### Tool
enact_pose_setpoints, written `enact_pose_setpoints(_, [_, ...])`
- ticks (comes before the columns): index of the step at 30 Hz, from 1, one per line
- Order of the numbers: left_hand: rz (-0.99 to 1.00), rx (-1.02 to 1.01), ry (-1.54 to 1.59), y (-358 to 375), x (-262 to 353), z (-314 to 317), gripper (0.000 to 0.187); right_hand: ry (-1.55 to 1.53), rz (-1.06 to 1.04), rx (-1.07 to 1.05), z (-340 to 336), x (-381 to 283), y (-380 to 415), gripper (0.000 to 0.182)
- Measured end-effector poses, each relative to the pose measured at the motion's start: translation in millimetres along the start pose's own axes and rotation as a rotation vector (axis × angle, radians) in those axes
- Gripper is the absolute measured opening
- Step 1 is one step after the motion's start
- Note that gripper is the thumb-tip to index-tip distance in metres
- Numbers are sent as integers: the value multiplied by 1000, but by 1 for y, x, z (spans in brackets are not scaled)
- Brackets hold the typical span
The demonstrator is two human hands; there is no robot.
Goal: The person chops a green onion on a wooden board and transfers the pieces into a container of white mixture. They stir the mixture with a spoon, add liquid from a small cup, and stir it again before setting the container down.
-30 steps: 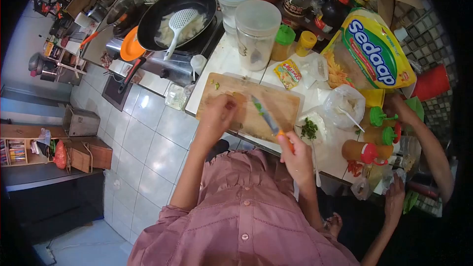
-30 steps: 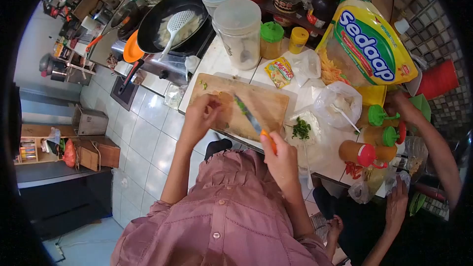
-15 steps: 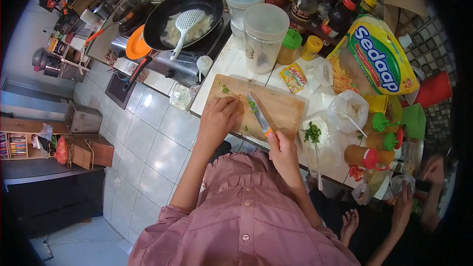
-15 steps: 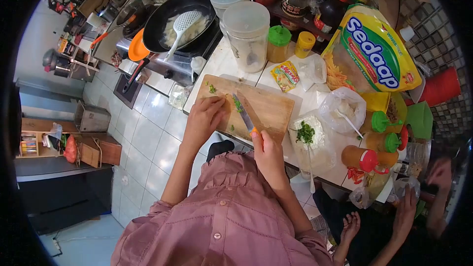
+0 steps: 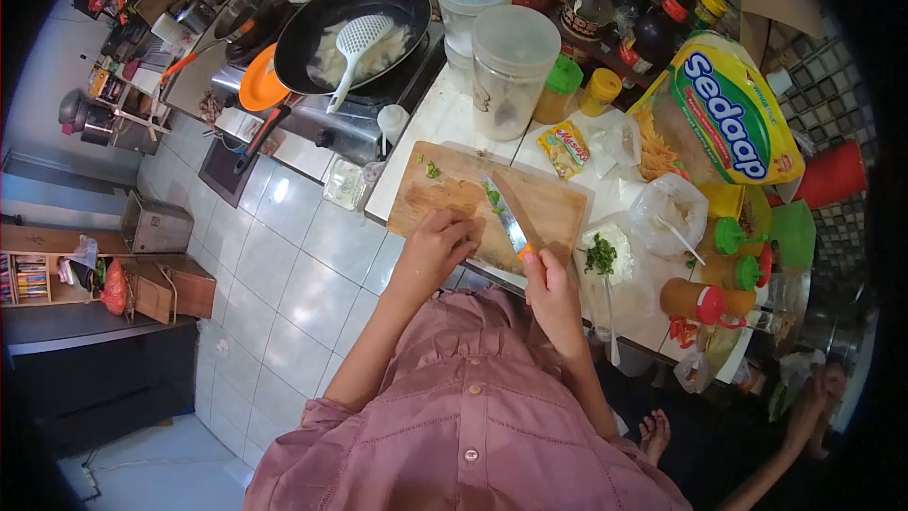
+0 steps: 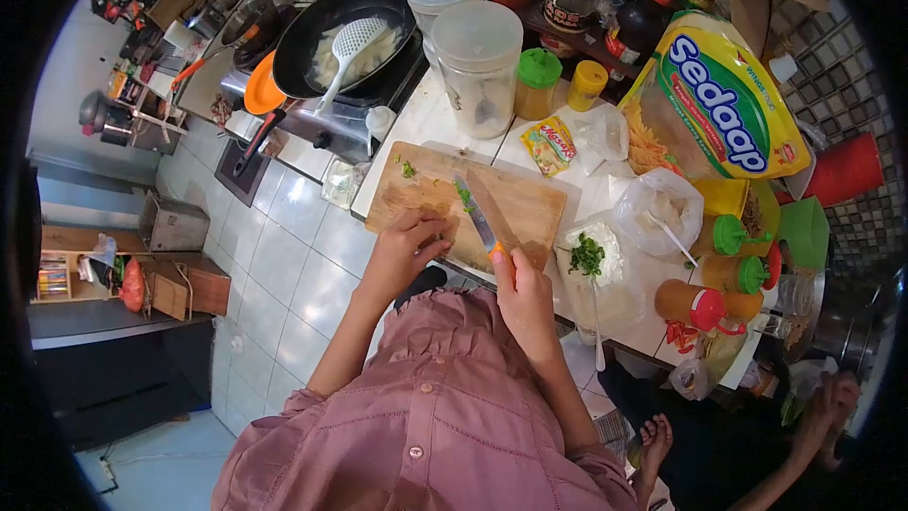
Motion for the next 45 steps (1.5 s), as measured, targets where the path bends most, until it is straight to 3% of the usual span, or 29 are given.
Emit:
enact_pose_setpoints(5, [15,79,-25,6,5,5,13,-4,3,-23,4,2,-2,29])
enact_pose_setpoints(11, [-56,230,-110,15,4,9,15,-12,17,-35,4,4,-3,29])
enact_pose_setpoints(18, [-126,257,0,-5,4,3,21,-31,141,-120,-3,0,-1,31])
enact_pose_setpoints(20, [83,279,26,-13,19,0,24,-37,154,-135,-7,-3,1,31])
enact_pose_setpoints(25, [227,136,100,-26,35,18,28,-6,254,-155,-37,-5,10,30])
enact_pose_setpoints(28, [327,67,176,-29,58,40,31,112,164,-84,-78,-24,15,30])
enact_pose_setpoints(30, [377,24,212,-31,72,56,32,248,310,-94,-101,-17,23,31])
enact_pose_setpoints(35, [660,-141,263,-24,119,96,37,222,518,-6,-137,-5,36,33])
enact_pose_setpoints(40, [721,-213,224,-14,138,128,42,277,501,25,-153,8,41,37])
enact_pose_setpoints(45, [658,-217,118,-11,137,148,37,294,569,45,-161,15,46,39])
Point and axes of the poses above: each hand's wrist, its own y-axis away from the middle knuckle, its own z-axis out of the palm, x = y × z, the point moved 8 cm from there along -y, towards the middle knuckle, and after that the axes turned 10 degrees about x, right-handed, at the moved point
